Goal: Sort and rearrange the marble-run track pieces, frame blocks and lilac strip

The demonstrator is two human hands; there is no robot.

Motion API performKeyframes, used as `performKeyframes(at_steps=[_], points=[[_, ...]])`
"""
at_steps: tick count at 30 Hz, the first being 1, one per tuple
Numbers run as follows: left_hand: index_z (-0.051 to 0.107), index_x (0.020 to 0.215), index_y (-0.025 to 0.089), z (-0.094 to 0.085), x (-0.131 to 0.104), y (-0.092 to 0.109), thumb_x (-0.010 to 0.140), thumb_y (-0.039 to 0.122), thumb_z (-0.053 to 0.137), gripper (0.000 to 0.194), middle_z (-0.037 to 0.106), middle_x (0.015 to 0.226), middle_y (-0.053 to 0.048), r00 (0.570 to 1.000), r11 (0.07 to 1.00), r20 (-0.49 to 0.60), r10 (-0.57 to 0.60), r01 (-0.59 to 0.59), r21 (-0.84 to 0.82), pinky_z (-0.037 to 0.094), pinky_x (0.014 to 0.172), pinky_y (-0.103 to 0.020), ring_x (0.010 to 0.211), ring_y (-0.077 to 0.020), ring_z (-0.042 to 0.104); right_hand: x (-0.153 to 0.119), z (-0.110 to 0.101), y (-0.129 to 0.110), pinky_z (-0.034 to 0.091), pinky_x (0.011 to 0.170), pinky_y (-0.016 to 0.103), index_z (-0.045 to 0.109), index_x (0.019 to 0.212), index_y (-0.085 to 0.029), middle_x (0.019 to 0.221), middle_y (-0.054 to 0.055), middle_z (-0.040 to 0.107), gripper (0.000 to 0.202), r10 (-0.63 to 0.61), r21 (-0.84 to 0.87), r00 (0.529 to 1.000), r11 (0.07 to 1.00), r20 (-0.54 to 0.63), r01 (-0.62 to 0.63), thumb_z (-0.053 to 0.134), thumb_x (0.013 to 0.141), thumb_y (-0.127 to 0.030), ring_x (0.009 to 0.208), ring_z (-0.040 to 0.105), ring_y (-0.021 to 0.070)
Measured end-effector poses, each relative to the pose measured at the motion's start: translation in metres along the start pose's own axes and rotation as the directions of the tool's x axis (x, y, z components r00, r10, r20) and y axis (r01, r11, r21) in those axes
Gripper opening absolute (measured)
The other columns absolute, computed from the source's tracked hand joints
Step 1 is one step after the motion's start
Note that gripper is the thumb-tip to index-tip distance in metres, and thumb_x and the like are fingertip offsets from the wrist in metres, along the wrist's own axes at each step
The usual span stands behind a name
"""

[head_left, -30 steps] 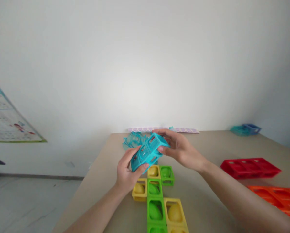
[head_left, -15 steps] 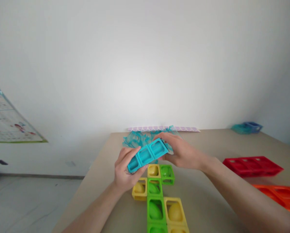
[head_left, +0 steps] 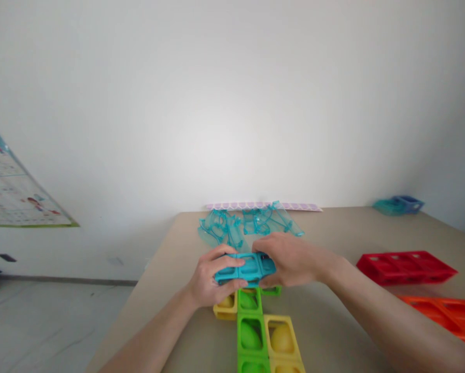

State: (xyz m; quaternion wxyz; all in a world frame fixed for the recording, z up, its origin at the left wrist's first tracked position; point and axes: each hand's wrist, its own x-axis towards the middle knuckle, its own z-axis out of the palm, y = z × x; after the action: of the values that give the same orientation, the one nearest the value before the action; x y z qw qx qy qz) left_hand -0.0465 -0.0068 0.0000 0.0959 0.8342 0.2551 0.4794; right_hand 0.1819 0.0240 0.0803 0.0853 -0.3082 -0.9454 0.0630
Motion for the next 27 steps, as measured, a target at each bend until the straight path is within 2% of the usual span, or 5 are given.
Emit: performKeyframes(at_steps=[6, 13, 20, 24, 27], points=[[0.068, 0.105, 0.019, 0.001, -0.001, 0.000, 0.073, 0.026, 0.077, 0.034, 0.065, 0.102, -0.010, 0.996, 0.995, -0.007, -0.085, 0.084, -0.056, 0.053, 0.080, -0.033, 0.090, -0.0214, 0.064, 0.001, 0.007, -0.005, 0.039, 0.064, 0.028, 0.060, 0.089, -0.019, 0.089, 0.006, 0.066, 0.028, -0.016, 0.049, 1.000, 0.999, 0.005, 0.016, 0.069, 0.075, -0.041, 0.079, 0.062, 0.0222], [0.032, 0.140, 0.026, 0.009, -0.005, 0.000, 0.069, 0.030, 0.079, 0.085, 0.052, 0.131, -0.013, 0.898, 0.844, -0.161, -0.410, 0.306, -0.440, 0.053, 0.086, -0.036, 0.108, -0.0266, 0.060, 0.006, 0.006, -0.012, 0.037, 0.061, 0.028, 0.059, 0.089, -0.017, 0.082, 0.004, 0.065, 0.022, 0.124, 0.254, 0.992, 0.961, -0.034, -0.111, 0.063, 0.082, -0.037, 0.072, 0.059, 0.0196], [0.033, 0.137, 0.025, 0.014, -0.012, -0.004, 0.077, 0.024, 0.072, 0.071, 0.062, 0.117, -0.010, 0.919, 0.800, -0.023, -0.395, 0.331, -0.501, 0.048, 0.094, -0.041, 0.105, -0.0245, 0.062, 0.004, -0.004, -0.017, 0.045, 0.076, 0.031, 0.052, 0.114, -0.018, 0.104, 0.006, 0.065, 0.030, 0.281, 0.555, 0.921, 0.827, -0.271, -0.089, 0.058, 0.087, -0.029, 0.091, 0.061, 0.0207], [0.049, 0.125, 0.022, 0.008, -0.012, -0.007, 0.083, 0.022, 0.065, 0.045, 0.065, 0.109, -0.009, 0.934, 0.867, -0.008, -0.357, 0.328, -0.374, 0.048, 0.090, -0.038, 0.099, -0.0231, 0.062, -0.025, -0.019, -0.036, 0.047, 0.086, 0.036, 0.047, 0.125, -0.017, 0.115, 0.010, 0.062, 0.040, 0.193, 0.387, 0.894, 0.922, -0.405, -0.024, 0.053, 0.086, -0.014, 0.103, 0.059, 0.0233], [0.046, 0.134, 0.022, 0.005, -0.012, -0.010, 0.085, 0.024, 0.061, 0.051, 0.064, 0.111, -0.010, 0.953, 0.893, 0.025, -0.301, 0.291, -0.343, 0.047, 0.089, -0.039, 0.100, -0.0241, 0.061, -0.076, -0.025, -0.052, 0.045, 0.097, 0.038, 0.044, 0.132, -0.023, 0.128, 0.009, 0.058, 0.050, 0.096, 0.189, 0.911, 0.982, -0.401, -0.020, 0.050, 0.084, -0.009, 0.117, 0.054, 0.0245]])
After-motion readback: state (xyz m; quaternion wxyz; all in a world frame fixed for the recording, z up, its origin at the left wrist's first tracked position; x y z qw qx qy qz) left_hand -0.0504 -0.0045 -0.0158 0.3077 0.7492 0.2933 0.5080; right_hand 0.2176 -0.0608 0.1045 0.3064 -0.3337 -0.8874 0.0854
